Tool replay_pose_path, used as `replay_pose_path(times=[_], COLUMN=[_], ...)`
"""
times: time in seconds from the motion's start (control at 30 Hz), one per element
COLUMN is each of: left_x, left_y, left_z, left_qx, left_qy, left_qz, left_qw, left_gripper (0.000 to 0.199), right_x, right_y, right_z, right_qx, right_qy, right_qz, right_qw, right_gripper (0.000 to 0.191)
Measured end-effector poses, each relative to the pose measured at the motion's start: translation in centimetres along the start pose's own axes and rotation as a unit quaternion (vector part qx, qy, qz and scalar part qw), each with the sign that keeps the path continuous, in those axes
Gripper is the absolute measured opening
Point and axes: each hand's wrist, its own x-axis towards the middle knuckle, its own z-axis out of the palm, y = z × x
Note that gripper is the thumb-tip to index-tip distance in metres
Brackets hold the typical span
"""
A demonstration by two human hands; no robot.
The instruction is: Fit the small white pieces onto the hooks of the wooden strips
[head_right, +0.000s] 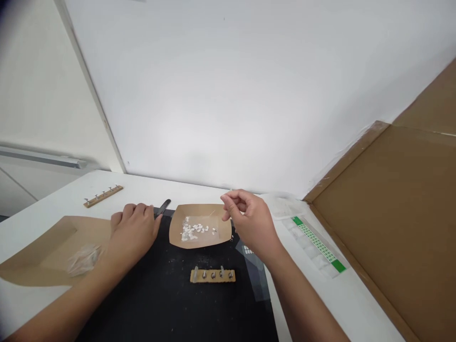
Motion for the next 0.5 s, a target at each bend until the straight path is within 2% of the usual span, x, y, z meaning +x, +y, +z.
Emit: replay_pose_path(times=[0.2, 0.37, 0.5], left_x=[-1.0, -0.6, -0.4], left_y=[0.1, -0.1, -0.4], left_z=[0.2, 0.6, 0.6], left_qx=[0.076, 0.103, 0.111], left_qy=[-0.070, -0.102, -0.115], left_qz=[0.030, 0.022, 0.009], left_qw=[0.994, 0.989, 0.987], left_gripper=[0.045, 0.045, 0.047], right_x=[0.1, 0.3, 0.3], right_y=[-0.1, -0.1, 0.3], right_z=[-1.1, -1.4, -1.3], right_qx=[-0.046, -0.035, -0.055], right_qy=[-0.057, -0.059, -0.056], right_qz=[0.052, 0.049, 0.018], right_qw=[0.996, 0.996, 0.997], right_gripper=[0.026, 0.020, 0.015])
